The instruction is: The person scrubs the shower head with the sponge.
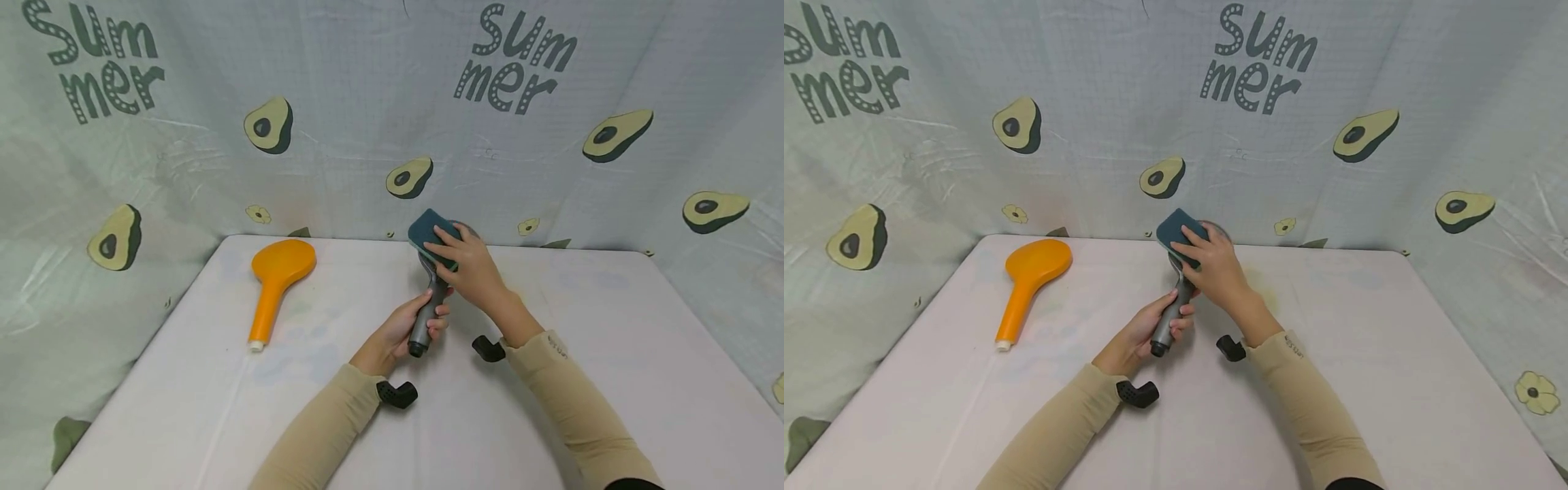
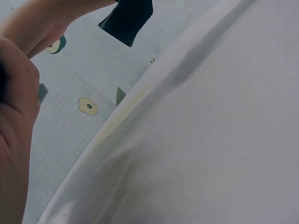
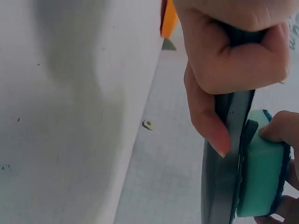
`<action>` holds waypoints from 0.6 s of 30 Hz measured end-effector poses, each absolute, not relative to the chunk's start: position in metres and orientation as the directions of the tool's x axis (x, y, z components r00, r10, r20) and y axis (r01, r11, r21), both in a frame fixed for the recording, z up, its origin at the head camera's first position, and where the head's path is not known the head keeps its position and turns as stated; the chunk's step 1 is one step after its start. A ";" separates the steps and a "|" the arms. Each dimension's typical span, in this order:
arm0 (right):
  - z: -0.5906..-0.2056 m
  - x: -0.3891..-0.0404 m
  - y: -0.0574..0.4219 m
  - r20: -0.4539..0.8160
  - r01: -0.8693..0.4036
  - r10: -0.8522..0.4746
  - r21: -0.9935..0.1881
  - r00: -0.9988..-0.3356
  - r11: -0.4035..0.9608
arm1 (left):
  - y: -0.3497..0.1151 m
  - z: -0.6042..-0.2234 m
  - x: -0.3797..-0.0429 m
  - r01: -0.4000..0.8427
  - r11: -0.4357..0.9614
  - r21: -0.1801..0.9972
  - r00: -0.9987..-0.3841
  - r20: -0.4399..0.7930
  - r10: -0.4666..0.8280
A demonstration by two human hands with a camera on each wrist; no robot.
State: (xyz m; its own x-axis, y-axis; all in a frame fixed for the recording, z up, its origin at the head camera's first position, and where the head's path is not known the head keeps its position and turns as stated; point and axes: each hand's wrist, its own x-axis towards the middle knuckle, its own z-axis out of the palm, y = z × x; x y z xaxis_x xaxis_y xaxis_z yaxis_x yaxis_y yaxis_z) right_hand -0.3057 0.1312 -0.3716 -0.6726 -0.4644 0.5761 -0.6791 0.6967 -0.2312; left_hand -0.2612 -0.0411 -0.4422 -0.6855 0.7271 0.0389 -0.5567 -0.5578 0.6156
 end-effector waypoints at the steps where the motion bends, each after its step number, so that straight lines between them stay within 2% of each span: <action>1: -0.371 -0.305 0.131 0.575 -0.682 -0.470 -0.226 -0.670 0.695 | -0.041 -0.442 -0.261 -0.556 -0.559 0.615 -0.686 0.040 0.727; 8: -0.369 -0.316 0.145 0.593 -0.586 -0.333 -0.303 -0.734 0.752 | -0.042 -0.440 -0.261 -0.563 -0.544 0.622 -0.682 0.022 0.731; 11: -0.370 -0.319 0.146 0.607 -0.565 -0.295 -0.317 -0.738 0.762 | -0.042 -0.441 -0.261 -0.563 -0.531 0.634 -0.677 0.015 0.736; 18: -0.376 -0.303 0.131 0.615 -0.656 -0.392 -0.282 -0.684 0.700 | -0.042 -0.442 -0.261 -0.550 -0.555 0.625 -0.682 0.049 0.730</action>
